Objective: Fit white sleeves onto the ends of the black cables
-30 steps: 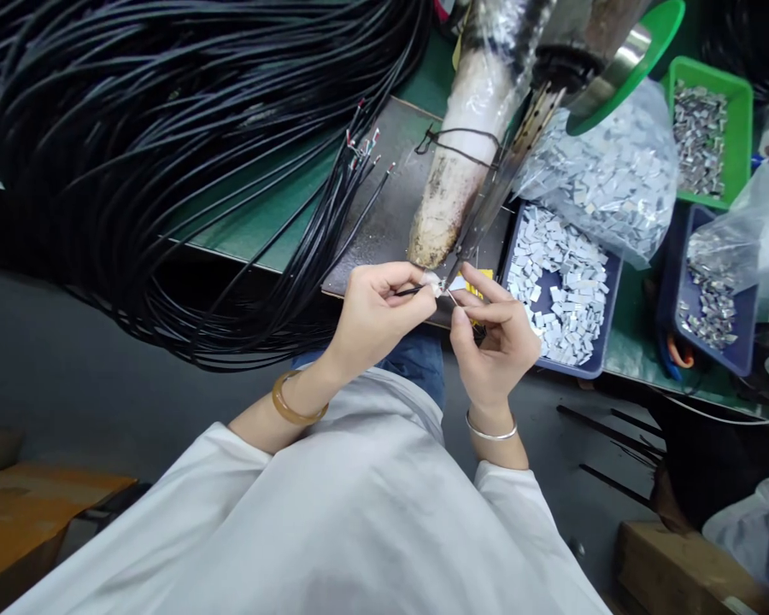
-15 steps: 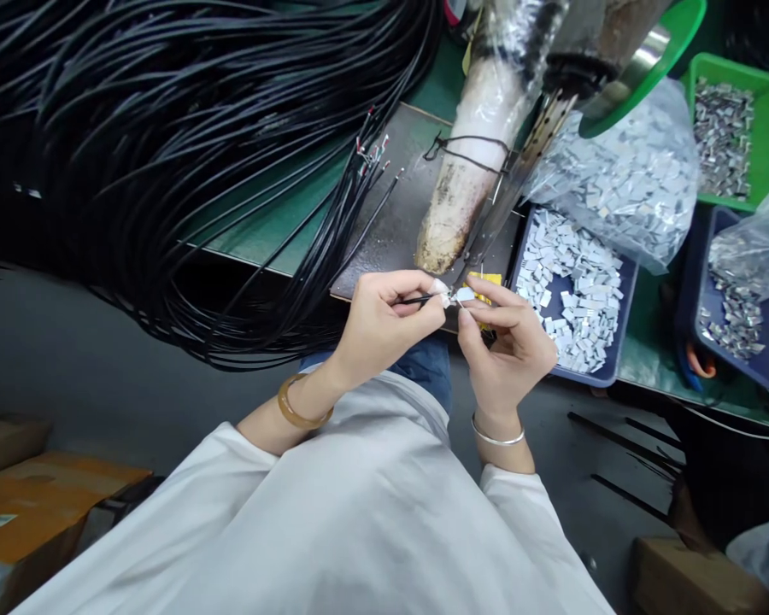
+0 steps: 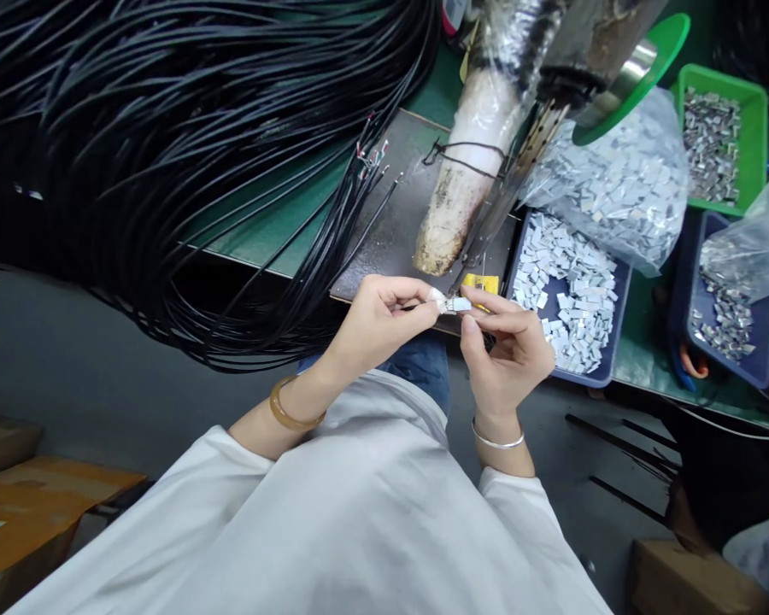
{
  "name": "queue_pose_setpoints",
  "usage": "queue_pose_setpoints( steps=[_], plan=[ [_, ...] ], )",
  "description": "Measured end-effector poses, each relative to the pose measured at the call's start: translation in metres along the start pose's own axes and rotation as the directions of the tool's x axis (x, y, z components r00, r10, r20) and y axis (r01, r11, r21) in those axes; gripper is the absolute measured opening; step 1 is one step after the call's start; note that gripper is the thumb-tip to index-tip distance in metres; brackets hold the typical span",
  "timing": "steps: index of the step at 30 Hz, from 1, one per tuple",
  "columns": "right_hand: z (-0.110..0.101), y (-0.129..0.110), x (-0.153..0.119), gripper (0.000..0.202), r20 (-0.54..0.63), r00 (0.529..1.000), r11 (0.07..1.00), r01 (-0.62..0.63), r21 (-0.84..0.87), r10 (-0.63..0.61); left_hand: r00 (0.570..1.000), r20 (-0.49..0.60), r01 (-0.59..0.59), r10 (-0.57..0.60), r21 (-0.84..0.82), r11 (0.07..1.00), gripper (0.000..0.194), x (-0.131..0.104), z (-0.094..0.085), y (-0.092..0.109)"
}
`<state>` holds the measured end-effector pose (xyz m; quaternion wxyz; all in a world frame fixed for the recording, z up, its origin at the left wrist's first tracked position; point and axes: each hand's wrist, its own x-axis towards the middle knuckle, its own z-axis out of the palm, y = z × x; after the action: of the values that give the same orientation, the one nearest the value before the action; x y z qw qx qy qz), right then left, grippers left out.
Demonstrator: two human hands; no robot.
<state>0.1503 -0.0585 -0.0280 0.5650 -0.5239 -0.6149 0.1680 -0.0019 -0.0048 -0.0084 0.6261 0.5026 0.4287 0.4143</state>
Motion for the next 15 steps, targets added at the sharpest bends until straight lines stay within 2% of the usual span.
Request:
queue_pose_setpoints(
  steps=[4,10,15],
  plan=[
    [0.0017,0.0010,0.0039,0.016,0.015,0.993,0.979,0.120,-0.167,-0.119,0.996,-0.055,-0.064,0.067,0.054,0.997,0.013,-0.0018,0.0038,-0.0023],
    [0.0041,-0.0020,0.0090,0.018,-0.014,0.981,0.954,0.186,-0.237,-0.195,0.980,-0.060,-0.176,0.188,0.171,0.969,0.013,-0.0044,0.0056,0.0014],
    [0.0034,-0.0012,0.0040,0.016,0.008,0.987,0.968,0.162,-0.194,-0.163,0.993,-0.024,-0.109,0.113,0.134,0.985,0.014,-0.0027,0.0027,-0.0007]
  ],
)
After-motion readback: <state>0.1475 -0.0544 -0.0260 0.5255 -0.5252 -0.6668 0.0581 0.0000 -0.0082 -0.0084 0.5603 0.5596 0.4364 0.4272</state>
